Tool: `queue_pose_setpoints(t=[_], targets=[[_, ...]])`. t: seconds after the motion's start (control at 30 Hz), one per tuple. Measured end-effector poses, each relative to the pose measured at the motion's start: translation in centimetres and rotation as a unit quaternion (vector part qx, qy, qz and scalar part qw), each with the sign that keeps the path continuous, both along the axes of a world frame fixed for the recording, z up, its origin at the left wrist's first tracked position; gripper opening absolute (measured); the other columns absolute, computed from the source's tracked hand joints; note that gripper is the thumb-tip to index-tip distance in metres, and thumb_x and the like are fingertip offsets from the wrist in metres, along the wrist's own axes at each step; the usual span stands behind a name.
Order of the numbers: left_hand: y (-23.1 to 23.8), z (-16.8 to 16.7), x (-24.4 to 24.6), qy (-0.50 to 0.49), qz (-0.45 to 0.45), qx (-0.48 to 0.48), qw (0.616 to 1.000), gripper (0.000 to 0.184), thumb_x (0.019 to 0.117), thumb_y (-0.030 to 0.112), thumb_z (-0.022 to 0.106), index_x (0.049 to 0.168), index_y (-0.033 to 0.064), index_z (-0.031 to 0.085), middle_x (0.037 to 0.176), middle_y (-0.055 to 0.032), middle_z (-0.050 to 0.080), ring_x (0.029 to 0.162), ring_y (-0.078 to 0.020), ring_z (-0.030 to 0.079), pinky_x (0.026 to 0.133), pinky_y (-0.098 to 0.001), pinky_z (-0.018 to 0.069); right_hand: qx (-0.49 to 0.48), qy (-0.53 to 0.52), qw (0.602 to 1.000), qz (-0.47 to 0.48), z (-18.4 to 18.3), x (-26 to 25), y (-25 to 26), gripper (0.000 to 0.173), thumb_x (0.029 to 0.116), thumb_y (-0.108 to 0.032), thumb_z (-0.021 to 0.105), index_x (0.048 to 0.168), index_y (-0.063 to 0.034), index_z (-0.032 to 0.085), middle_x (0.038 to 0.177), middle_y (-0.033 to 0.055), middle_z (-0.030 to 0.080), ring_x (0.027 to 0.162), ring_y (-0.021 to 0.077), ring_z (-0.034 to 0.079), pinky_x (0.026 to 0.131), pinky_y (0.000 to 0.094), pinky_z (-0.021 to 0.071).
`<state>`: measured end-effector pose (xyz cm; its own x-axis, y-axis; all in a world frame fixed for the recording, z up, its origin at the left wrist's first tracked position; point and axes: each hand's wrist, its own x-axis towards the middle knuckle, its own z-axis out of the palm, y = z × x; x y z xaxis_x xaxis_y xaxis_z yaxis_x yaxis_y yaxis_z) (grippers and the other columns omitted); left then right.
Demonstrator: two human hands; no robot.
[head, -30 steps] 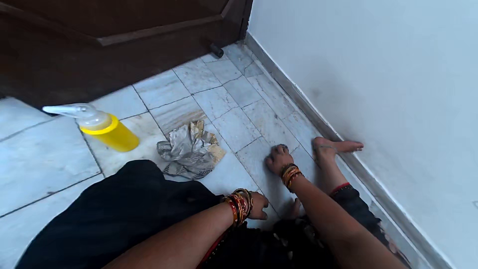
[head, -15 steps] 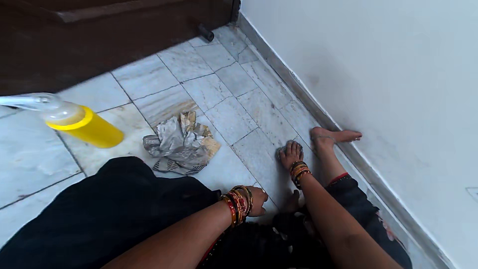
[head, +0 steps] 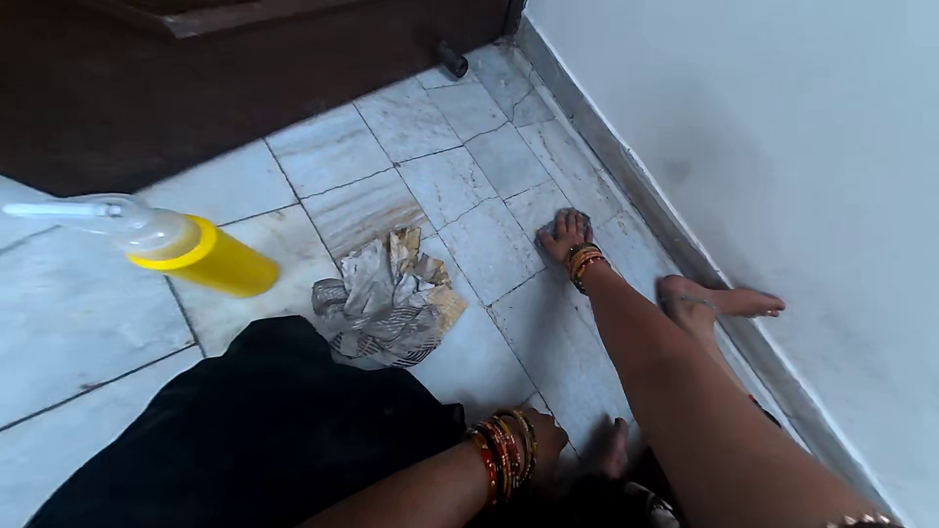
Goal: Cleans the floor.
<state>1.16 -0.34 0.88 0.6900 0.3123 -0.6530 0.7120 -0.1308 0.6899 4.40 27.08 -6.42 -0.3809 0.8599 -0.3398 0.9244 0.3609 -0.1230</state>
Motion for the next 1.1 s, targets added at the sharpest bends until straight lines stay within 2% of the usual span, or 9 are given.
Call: queue_pose_setpoints(t=[0.03,0.13,0.23,0.33,0.43,0.57,0.83,0.97,1.1], targets=[[0.1,-0.1,-0.1,-0.001,-0.001,-0.001,1.000,0.050,0.1055,0.023,0.056,0.149,0.0000,0.047,0.144,-0.0303,0.052,0.131,-0.0489,0.054,0.106,-0.0650,0.0435,-0.006,0.002,1.000,0.027,0.6,-1.8,-0.7,0.083,0.1050,-0.058,0.041,0.165,-0.0067,0.016,0.173,0.0194,0.005,0.161,0.0381,0.002,0.126,0.0645,0.0021],[0.3,-0.1,-0.2,-0.005,0.003,0.004,1.000,0.051,0.1062,0.025,0.056,0.149,-0.0010,0.047,0.145,-0.0310,0.052,0.132,-0.0488,0.053,0.107,-0.0645,0.0426,-0.089,-0.077,0.989,0.085,5.1,-7.7,-4.3,0.074,0.1105,-0.044,0.040,0.166,-0.0085,0.007,0.174,0.0137,-0.001,0.161,0.0345,-0.002,0.127,0.0606,0.0040],[0.3,0.1,-0.3,-0.004,0.000,0.007,1.000,0.052,0.1088,0.031,0.051,0.146,-0.0054,0.048,0.144,-0.0315,0.052,0.133,-0.0482,0.053,0.108,-0.0641,0.0415,-0.023,0.028,0.987,0.154,1.0,-8.3,-6.6,0.071,0.1083,-0.045,0.040,0.166,-0.0124,0.016,0.175,0.0093,0.008,0.162,0.0322,0.002,0.126,0.0632,0.0012],[0.2,-0.1,-0.3,-0.006,0.002,0.008,1.000,0.055,0.1095,0.034,0.049,0.146,-0.0061,0.048,0.144,-0.0308,0.054,0.136,-0.0461,0.051,0.112,-0.0636,0.0381,-0.031,0.017,0.983,0.182,0.5,-7.5,-9.6,0.068,0.1100,-0.047,0.033,0.167,-0.0161,0.014,0.175,0.0059,0.003,0.162,0.0281,-0.002,0.127,0.0612,-0.0026],[-0.2,-0.7,-0.1,-0.006,0.017,0.020,1.000,0.055,0.1086,0.035,0.051,0.149,-0.0019,0.048,0.144,-0.0277,0.055,0.137,-0.0438,0.052,0.114,-0.0626,0.0371,-0.035,0.025,0.983,0.180,0.7,-4.2,-12.6,0.064,0.1109,-0.045,0.033,0.167,-0.0180,0.017,0.175,0.0059,0.005,0.162,0.0267,-0.002,0.127,0.0612,-0.0023],[-0.6,-0.7,0.1,0.013,0.032,0.035,0.999,0.055,0.1064,0.034,0.055,0.149,-0.0007,0.049,0.143,-0.0285,0.056,0.134,-0.0453,0.053,0.112,-0.0639,0.0388,-0.014,0.030,0.990,0.139,0.6,2.5,-15.7,0.064,0.1111,-0.041,0.036,0.167,-0.0152,0.018,0.175,0.0075,0.007,0.162,0.0292,0.001,0.126,0.0636,0.0001],[-1.2,0.4,0.5,0.034,-0.005,0.056,0.998,0.055,0.1080,0.032,0.052,0.149,-0.0038,0.046,0.146,-0.0320,0.050,0.136,-0.0479,0.051,0.111,-0.0646,0.0394,-0.078,-0.090,0.992,-0.036,2.2,14.8,-16.0,0.071,0.1100,-0.046,0.030,0.167,-0.0118,0.004,0.175,0.0110,-0.003,0.162,0.0288,-0.005,0.127,0.0616,-0.0028],[-1.0,0.2,0.3,0.025,-0.001,0.055,0.998,0.053,0.1076,0.030,0.053,0.147,-0.0049,0.048,0.144,-0.0335,0.052,0.134,-0.0493,0.052,0.109,-0.0652,0.0405,-0.078,-0.124,0.983,-0.108,1.7,15.0,-14.7,0.073,0.1104,-0.044,0.029,0.165,-0.0071,-0.002,0.174,0.0157,-0.007,0.161,0.0325,-0.006,0.126,0.0629,-0.0038],[-0.6,0.2,0.4,0.022,0.001,0.038,0.999,0.052,0.1073,0.027,0.054,0.148,-0.0043,0.047,0.147,-0.0328,0.049,0.136,-0.0493,0.050,0.110,-0.0646,0.0402,-0.023,-0.083,0.990,-0.114,-0.1,11.3,-12.7,0.075,0.1105,-0.046,0.031,0.165,-0.0022,0.003,0.173,0.0201,-0.003,0.161,0.0359,-0.003,0.126,0.0621,-0.0005]])
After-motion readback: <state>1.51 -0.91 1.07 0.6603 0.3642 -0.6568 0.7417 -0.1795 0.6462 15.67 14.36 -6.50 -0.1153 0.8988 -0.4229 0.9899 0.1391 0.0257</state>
